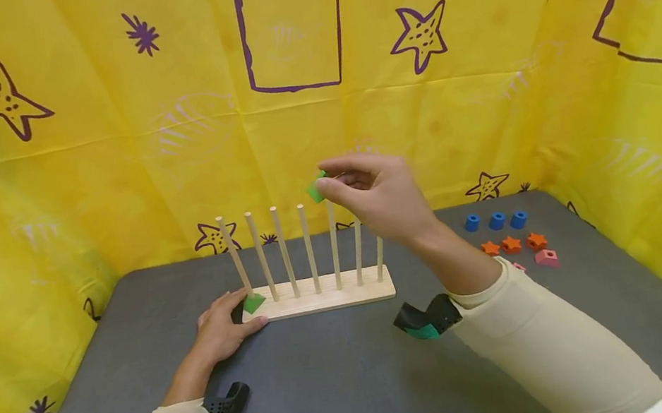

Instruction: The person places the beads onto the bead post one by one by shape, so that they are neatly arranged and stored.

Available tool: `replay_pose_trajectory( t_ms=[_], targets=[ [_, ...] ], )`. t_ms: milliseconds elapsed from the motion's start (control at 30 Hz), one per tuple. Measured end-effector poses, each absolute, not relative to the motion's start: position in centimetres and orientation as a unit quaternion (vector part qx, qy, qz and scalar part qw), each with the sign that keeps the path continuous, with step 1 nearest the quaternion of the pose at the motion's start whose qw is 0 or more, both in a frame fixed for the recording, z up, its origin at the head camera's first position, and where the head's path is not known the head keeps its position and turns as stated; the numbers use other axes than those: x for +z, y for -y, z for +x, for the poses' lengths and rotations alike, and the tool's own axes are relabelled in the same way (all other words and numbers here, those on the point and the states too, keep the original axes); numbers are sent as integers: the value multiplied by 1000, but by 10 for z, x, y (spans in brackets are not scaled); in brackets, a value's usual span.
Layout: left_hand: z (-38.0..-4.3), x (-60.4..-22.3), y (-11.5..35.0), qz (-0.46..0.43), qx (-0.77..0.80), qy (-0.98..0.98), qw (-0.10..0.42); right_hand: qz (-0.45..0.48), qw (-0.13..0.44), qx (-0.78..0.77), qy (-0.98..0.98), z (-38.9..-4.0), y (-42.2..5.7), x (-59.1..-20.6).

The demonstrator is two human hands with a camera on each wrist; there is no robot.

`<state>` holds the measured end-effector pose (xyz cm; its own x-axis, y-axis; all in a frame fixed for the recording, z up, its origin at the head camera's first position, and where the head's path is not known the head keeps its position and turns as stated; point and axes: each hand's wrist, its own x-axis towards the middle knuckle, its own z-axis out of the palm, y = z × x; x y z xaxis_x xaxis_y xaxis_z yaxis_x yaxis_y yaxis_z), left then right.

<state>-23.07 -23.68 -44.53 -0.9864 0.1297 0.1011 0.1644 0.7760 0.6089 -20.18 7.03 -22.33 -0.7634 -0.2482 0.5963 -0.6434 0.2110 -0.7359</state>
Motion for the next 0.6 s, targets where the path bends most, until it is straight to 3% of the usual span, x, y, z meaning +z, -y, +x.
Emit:
replay_pose_trajectory(
  t_ms=[600],
  targets=[
    [-232, -448, 239, -101, -327, 938, 50, 296, 114, 550, 772, -234, 28, -213]
  ],
)
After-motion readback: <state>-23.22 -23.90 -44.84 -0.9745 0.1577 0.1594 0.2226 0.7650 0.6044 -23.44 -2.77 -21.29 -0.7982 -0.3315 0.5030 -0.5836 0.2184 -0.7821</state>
